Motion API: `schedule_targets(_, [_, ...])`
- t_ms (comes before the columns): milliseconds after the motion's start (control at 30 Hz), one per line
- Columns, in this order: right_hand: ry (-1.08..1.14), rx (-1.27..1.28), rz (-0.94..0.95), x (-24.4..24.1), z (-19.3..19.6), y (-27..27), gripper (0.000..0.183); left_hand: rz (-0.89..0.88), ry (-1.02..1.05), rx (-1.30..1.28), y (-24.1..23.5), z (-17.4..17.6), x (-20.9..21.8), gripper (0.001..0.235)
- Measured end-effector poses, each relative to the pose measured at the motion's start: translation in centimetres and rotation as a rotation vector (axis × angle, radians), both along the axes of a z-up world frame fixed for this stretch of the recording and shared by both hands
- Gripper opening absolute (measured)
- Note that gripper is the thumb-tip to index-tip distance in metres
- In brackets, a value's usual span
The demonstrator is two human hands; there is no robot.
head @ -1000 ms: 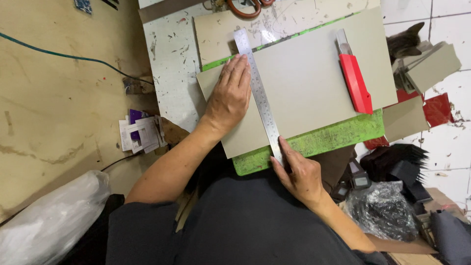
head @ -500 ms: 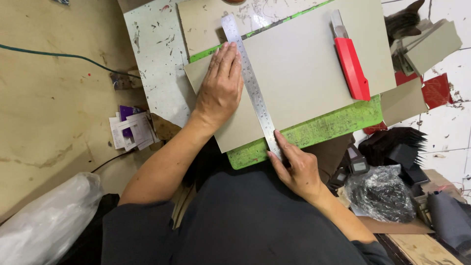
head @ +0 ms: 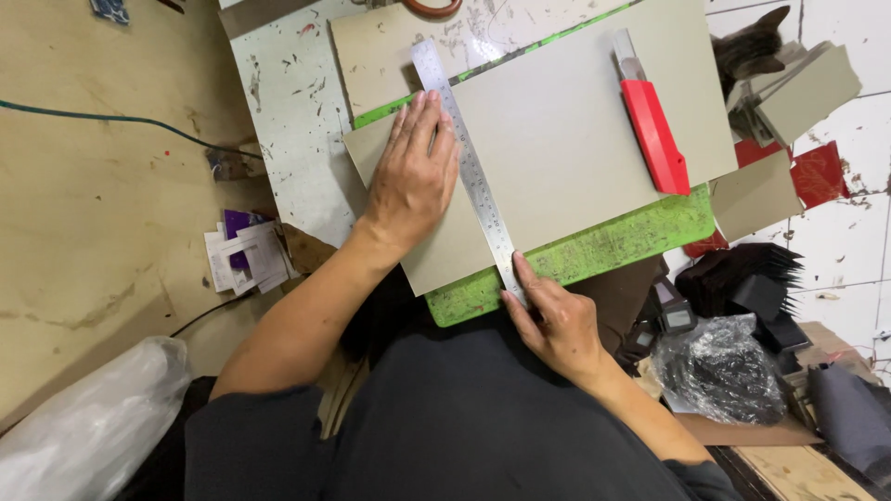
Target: Measuring and cutting cardboard sheets using a ruler and utility knife on a cutting mat
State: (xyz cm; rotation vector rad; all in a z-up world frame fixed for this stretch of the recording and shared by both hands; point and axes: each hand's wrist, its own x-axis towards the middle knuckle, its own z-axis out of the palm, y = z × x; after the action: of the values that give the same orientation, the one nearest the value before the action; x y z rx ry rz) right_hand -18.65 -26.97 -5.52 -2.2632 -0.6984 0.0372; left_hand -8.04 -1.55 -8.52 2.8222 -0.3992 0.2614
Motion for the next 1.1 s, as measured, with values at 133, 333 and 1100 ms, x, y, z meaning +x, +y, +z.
schedule_targets(133, [0.004,-0.04,-0.088,0.5,1.5,0.9,0.047,-0.038,0.065,-0.133,0.4,2.7,-0.3,0.062])
schedule_targets(333, [-0.026,-0.241,0.011,2.7,3.7,-0.5,0.05,-0.028,0.051,0.037,-0.4,6.2,-0.3,0.11])
schedule_targets(1100, [0.061,0.011,-0.176,9.5,6.4,3.5,0.047,-0.042,0.524,0.485,-4.3,7.6,0.8,0.137])
